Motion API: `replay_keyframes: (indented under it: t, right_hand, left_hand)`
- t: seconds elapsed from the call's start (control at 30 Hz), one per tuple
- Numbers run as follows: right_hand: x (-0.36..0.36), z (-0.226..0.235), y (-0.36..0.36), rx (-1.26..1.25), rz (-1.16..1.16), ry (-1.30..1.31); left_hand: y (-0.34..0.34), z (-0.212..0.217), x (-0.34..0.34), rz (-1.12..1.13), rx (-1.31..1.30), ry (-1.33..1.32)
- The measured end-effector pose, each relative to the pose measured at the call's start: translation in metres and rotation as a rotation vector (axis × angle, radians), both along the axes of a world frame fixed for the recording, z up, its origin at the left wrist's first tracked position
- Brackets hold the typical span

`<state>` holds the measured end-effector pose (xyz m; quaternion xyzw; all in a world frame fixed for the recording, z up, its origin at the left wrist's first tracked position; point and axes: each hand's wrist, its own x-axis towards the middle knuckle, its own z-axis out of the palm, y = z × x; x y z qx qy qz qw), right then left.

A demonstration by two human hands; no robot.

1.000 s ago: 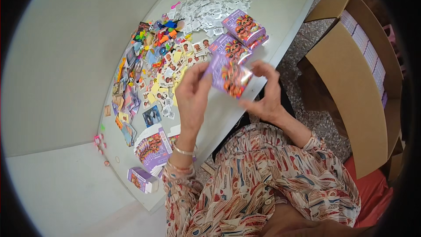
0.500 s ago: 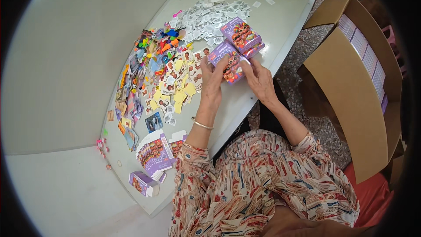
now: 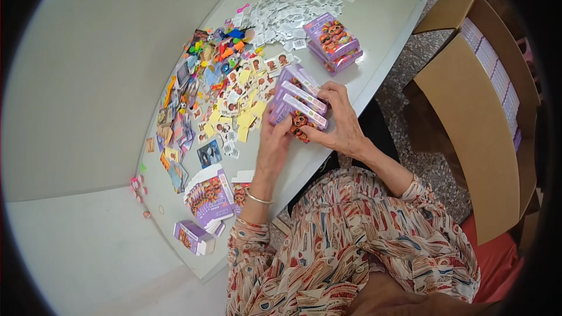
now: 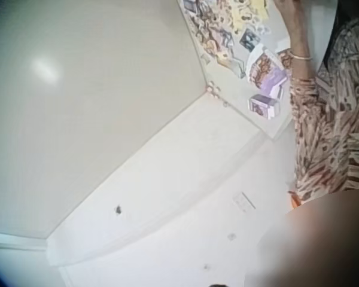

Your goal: Organizing and packing small product sets into bags and boxes.

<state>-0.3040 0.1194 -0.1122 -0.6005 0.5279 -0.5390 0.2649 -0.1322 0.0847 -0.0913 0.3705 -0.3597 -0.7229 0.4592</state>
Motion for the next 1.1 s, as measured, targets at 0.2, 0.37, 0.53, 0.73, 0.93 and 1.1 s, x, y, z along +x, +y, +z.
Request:
replay_keyframes:
  t: [0.2, 0.37, 0.53, 0.73, 0.93, 1.1]
  right_hand:
    - [0.009, -0.011, -0.013, -0.179, 0.072, 0.299]
    - [0.02, -0.011, -0.025, -0.161, 0.035, 0.097]
    - [0.015, -0.016, -0.029, -0.171, 0.089, 0.214]
    - [0.021, -0.019, -0.028, -0.166, 0.117, 0.219]
    - [0.021, -0.026, -0.032, -0.198, 0.12, 0.134]
    - [0.015, -0.025, -0.035, -0.217, 0.055, 0.168]
  left_hand:
    - [-0.014, -0.003, 0.011, 0.014, -0.341, -0.323]
    - [-0.016, -0.03, 0.013, 0.133, -0.209, -0.147]
    - [-0.031, -0.031, 0.016, 0.293, -0.6, -0.648]
    - [-0.088, 0.011, 0.014, 0.152, -0.522, -0.609]
    - [-0.082, -0.015, 0.02, 0.052, -0.481, -0.613]
    - [-0.055, -0.032, 0.019, 0.07, -0.445, -0.619]
